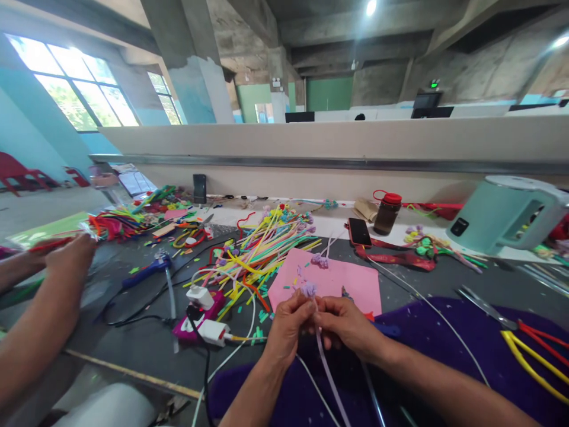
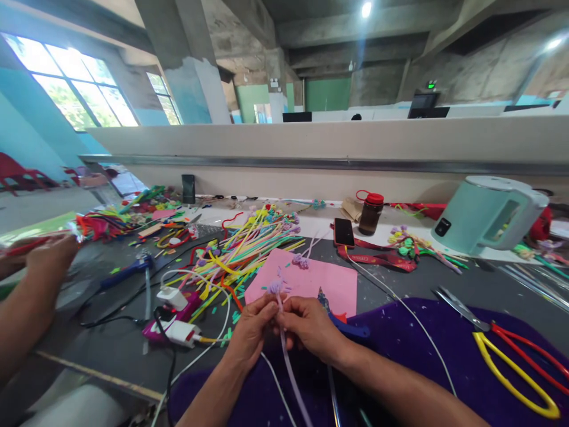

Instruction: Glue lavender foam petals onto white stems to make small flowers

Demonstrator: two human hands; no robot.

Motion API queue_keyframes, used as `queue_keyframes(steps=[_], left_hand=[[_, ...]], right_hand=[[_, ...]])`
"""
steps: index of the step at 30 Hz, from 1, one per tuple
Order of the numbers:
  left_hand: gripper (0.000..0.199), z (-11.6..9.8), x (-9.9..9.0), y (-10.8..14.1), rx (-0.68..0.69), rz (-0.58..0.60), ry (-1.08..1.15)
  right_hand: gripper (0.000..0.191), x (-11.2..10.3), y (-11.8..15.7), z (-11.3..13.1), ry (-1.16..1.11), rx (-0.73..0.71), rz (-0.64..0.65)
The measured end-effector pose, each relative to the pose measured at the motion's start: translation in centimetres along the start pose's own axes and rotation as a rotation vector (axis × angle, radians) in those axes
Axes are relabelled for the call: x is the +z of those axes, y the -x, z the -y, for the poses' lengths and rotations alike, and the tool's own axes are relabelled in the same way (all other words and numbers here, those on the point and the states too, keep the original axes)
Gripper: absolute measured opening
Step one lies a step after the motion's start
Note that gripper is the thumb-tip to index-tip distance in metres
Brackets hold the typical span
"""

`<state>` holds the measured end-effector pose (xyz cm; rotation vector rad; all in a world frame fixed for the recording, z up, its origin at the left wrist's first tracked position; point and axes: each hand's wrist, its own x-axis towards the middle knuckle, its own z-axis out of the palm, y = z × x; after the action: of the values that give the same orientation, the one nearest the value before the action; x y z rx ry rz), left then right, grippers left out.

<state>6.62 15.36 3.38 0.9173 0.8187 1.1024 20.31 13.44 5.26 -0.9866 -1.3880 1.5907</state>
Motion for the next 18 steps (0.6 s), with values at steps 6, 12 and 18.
queue_keyframes(steps=[6,12,18], left_hand=[[0.024,0.0,-0.2,-0.1,-0.011,0.093,-0.034],[0.027,-0.6,-0.2,-0.2,0.019,0.023,-0.113],[0.029,-0.4,-0.2,-0.2,0.046,-0.021,-0.113]], right_hand=[[0.028,-0.5,0.3,0.7,0.093,-0.110,-0.075],[0.026,-1.0,0.3,0.9,0.100,-0.098,-0.134],[0.021,-1.2,0.0,0.8,0.239,-0.154,-0.188]])
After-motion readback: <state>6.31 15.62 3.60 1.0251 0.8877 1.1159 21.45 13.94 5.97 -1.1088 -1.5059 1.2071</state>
